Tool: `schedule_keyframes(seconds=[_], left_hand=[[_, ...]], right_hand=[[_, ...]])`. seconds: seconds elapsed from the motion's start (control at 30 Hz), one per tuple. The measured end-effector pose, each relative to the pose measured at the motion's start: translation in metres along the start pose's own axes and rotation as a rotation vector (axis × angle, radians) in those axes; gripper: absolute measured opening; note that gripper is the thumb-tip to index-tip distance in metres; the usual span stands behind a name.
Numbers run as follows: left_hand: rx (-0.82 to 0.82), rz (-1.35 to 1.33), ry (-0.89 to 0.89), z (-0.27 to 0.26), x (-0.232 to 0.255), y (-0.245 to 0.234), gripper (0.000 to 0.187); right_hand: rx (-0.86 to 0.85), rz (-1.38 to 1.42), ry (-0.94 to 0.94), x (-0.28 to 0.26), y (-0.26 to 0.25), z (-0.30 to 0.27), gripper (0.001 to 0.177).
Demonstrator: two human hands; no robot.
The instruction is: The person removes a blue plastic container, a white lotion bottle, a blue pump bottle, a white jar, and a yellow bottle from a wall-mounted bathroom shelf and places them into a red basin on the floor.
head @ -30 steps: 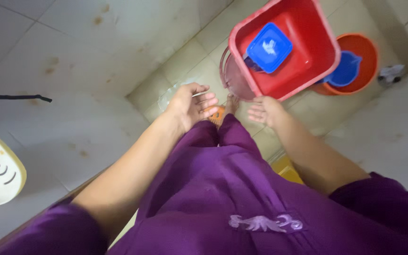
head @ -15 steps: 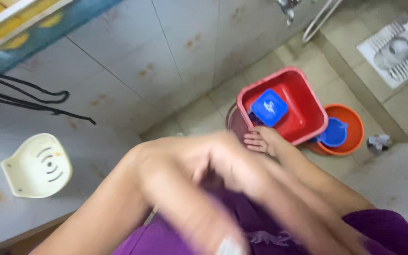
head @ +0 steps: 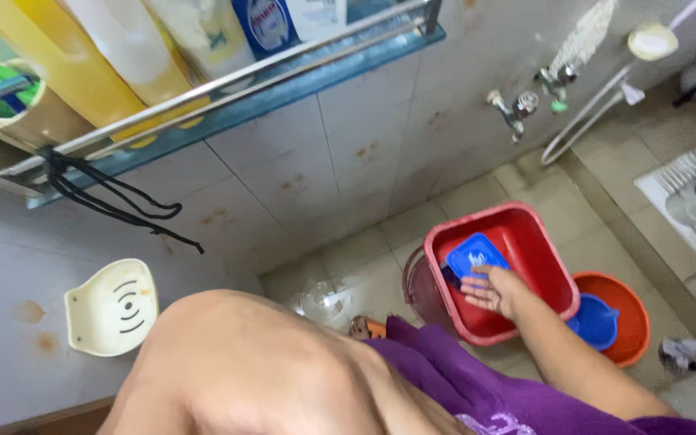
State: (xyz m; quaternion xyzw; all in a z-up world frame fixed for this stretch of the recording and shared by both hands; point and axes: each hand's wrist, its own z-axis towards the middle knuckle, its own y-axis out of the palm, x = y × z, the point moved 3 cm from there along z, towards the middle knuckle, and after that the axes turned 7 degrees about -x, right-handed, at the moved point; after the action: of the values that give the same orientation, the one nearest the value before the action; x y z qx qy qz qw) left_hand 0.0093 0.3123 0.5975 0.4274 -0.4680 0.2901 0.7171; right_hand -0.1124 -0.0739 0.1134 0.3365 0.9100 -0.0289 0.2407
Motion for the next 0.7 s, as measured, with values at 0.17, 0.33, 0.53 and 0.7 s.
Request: schedule_keyframes(seconds=[0.17,0.33,0.53,0.7], left_hand=[[0.049,0.008,0.012,0.006,-0.001,-0.006,0.025],[0.073,0.020,0.036,0.019,-0.002,-0.015,0.027],[0.112,0.027,0.052,0.010,0.003,-0.009,0.029],[0.210,0.027,0.069,-0.009,0.007,-0.004,0.030]], right_hand=[[-0.015,-0.148,0.016,-0.005,0.003,0.009,0.038],[0.003,-0.315,0.044,-0.018,-0.009,0.019,0.039],[0.028,-0.430,0.044,-0.038,-0.019,0.030,0.036],[0.020,-0.552,0.040,-0.059,-0.003,0.039,0.033]])
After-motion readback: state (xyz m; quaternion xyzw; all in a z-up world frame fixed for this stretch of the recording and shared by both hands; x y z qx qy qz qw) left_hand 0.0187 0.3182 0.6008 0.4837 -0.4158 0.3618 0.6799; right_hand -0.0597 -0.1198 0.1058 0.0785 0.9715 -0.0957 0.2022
